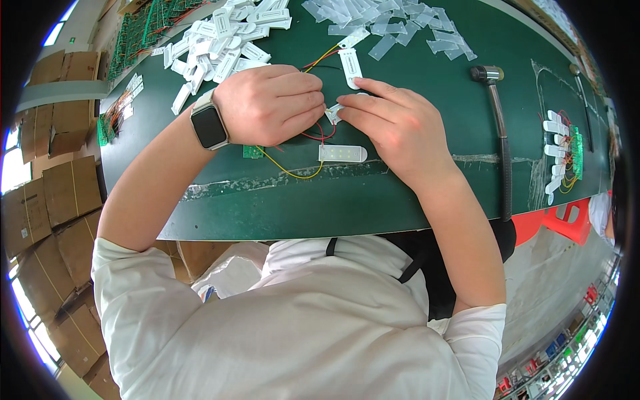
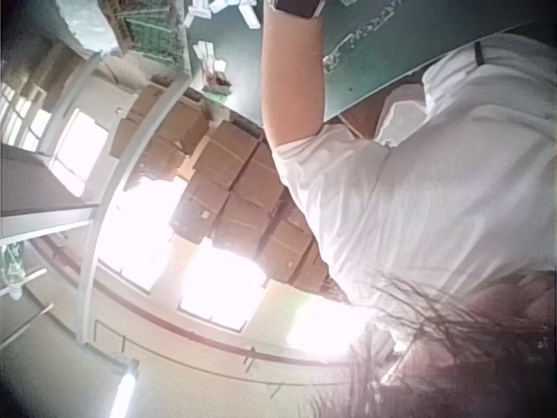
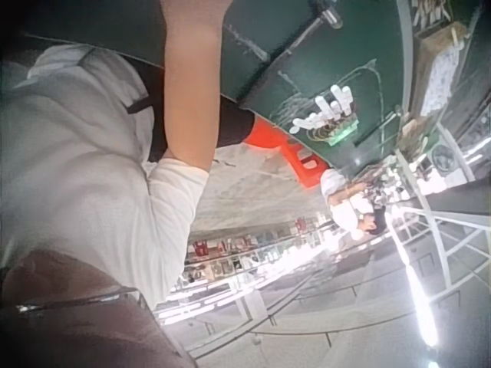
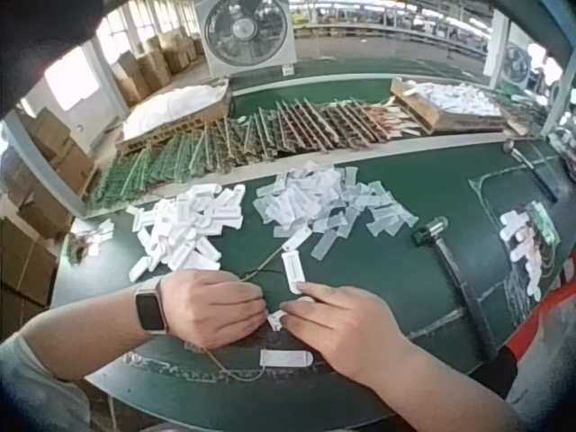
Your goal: Manually assemble and secure small plastic covers onto LED components using a hammer.
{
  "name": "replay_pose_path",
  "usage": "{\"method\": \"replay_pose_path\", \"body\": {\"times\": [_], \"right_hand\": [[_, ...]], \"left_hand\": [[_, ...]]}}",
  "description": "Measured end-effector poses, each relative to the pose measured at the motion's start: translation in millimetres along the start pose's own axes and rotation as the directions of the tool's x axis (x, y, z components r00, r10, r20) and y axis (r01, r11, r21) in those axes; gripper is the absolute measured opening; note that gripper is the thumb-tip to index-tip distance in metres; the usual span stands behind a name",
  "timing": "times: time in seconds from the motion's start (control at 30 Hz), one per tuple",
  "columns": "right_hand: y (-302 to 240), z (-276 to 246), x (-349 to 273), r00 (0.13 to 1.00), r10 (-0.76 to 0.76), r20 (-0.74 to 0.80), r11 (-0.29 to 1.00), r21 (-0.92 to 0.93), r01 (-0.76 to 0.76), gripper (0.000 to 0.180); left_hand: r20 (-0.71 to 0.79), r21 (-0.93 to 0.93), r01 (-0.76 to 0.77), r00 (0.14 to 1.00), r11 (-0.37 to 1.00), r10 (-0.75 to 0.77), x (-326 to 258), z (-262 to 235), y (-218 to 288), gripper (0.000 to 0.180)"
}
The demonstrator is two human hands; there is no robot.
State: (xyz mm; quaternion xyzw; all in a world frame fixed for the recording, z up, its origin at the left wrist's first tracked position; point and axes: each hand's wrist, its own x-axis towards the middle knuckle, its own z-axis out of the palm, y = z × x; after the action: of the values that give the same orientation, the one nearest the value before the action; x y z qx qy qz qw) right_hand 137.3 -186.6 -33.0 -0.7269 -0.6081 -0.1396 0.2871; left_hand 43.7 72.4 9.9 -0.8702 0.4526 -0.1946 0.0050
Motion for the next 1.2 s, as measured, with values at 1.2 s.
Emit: {"method": "replay_pose_path", "body": {"times": [1.2], "right_hand": [[1.3, -1.6, 1.3, 0.999, -0.018, 0.036, 1.000, -0.007, 0.018, 0.026]], "left_hand": [[-0.011, -0.058, -0.006, 1.000, 0.998, 0.005, -1.8, 4.1, -5.9, 0.032]]}}
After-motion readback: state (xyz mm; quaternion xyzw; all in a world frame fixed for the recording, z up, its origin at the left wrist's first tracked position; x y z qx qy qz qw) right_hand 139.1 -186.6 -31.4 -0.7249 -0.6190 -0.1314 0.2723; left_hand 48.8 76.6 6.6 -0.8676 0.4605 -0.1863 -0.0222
